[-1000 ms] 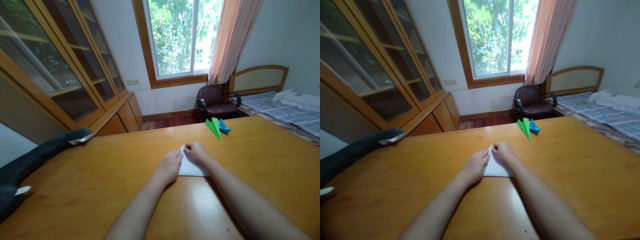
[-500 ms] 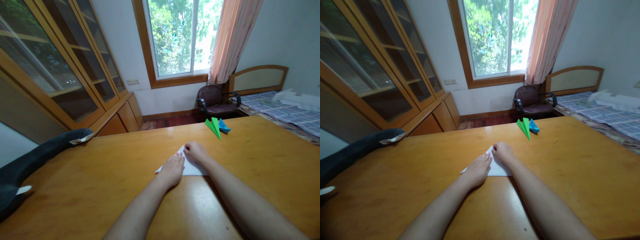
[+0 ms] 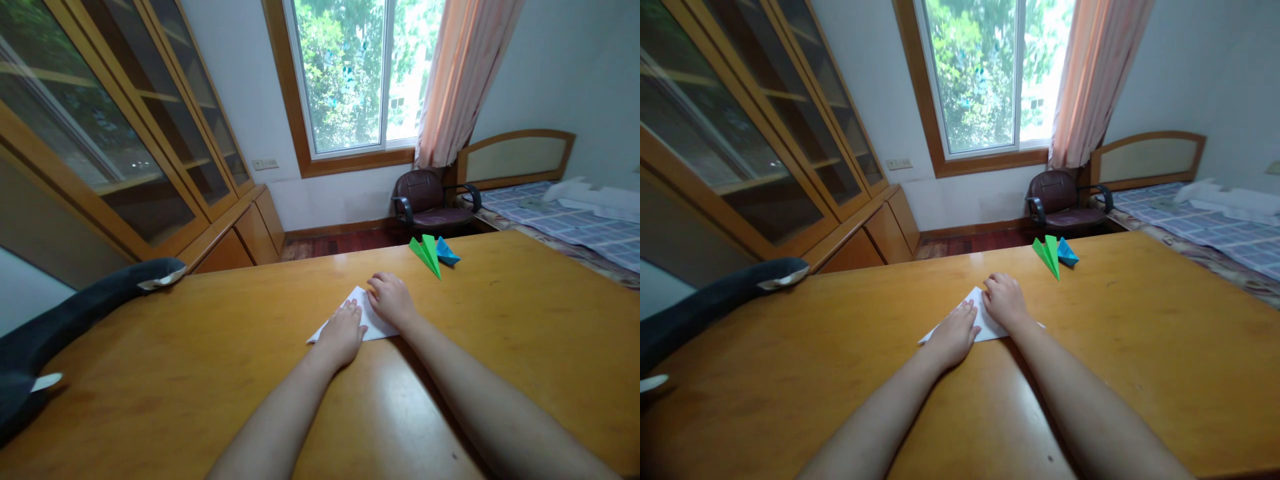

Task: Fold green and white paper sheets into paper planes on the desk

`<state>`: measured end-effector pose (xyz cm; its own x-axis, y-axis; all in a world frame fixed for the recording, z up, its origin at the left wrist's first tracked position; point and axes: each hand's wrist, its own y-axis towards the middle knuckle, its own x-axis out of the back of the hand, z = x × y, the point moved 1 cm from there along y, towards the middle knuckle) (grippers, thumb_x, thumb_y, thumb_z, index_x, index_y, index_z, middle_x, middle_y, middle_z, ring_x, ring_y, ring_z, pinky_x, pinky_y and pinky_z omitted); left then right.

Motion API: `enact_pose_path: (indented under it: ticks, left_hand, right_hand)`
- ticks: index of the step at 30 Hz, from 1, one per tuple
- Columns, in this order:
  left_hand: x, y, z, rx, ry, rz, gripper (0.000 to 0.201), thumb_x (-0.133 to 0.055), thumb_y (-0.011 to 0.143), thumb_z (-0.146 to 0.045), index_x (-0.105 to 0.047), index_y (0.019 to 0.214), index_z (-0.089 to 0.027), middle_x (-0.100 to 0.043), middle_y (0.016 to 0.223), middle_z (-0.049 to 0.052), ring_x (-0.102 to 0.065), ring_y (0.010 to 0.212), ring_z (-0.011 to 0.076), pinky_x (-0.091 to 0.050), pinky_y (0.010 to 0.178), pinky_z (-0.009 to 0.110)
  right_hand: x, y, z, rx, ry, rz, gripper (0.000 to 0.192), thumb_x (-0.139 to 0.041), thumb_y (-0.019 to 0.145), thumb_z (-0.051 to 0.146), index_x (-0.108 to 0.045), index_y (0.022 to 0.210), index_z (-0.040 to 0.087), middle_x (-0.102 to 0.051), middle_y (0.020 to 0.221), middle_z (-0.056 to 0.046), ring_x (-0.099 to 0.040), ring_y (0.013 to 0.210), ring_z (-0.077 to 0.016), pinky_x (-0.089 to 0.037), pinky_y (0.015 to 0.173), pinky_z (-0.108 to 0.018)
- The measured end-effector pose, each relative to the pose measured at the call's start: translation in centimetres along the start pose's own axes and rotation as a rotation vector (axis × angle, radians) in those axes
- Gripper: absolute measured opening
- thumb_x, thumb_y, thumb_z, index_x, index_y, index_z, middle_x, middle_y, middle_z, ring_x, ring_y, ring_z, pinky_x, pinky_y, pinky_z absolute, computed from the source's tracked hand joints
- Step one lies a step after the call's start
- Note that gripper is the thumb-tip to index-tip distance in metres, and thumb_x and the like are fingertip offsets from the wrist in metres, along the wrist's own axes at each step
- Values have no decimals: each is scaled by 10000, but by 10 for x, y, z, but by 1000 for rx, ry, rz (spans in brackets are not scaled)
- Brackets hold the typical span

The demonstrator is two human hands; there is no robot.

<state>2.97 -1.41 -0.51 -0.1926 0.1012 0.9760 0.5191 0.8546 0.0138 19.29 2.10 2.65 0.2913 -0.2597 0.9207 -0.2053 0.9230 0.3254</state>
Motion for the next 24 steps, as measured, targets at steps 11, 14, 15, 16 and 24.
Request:
enact_pose_path:
  ticks: [11,14,15,16,24]
  left_hand:
    - [2,11,50,263,48,-124,556,-445,929,-374,-469,1353,-15,-381,1478,238,-341,1397,293,-283,1146,400]
    - [0,11,50,273,36,-123,560,-451,921,-380,-467,1355,-26,-374,1486,230,-338,1399,293,-283,1145,405]
    - [0,12,49,274,32,-122,558,-449,921,-377,-465,1356,-28,-370,1488,229,-334,1401,293,-283,1144,410]
    - [0,12,49,275,30,-121,556,-447,920,-373,-463,1358,-30,-368,1489,228,-329,1403,293,-282,1144,415]
    - [2,11,48,281,31,-101,583,-428,923,-384,-442,1378,-20,-356,1498,221,-304,1416,286,-255,1158,405]
  right_hand:
    - [-9,-21,34,337,30,224,279,-439,899,186,-716,866,168,-695,840,-91,-609,816,-196,-404,738,-280]
    - [-10,-26,41,324,-22,311,311,-406,928,230,-711,939,167,-714,828,-110,-645,750,-204,-418,685,-281]
    - [-10,-27,42,317,-35,335,311,-407,930,239,-707,971,167,-719,832,-117,-655,742,-210,-424,679,-281]
    - [-9,-28,43,313,-42,355,309,-411,929,243,-703,1001,168,-724,841,-124,-664,745,-218,-431,678,-283]
    - [-1,-31,53,238,-37,399,364,-378,930,257,-662,1152,212,-727,971,-155,-694,820,-272,-486,689,-331]
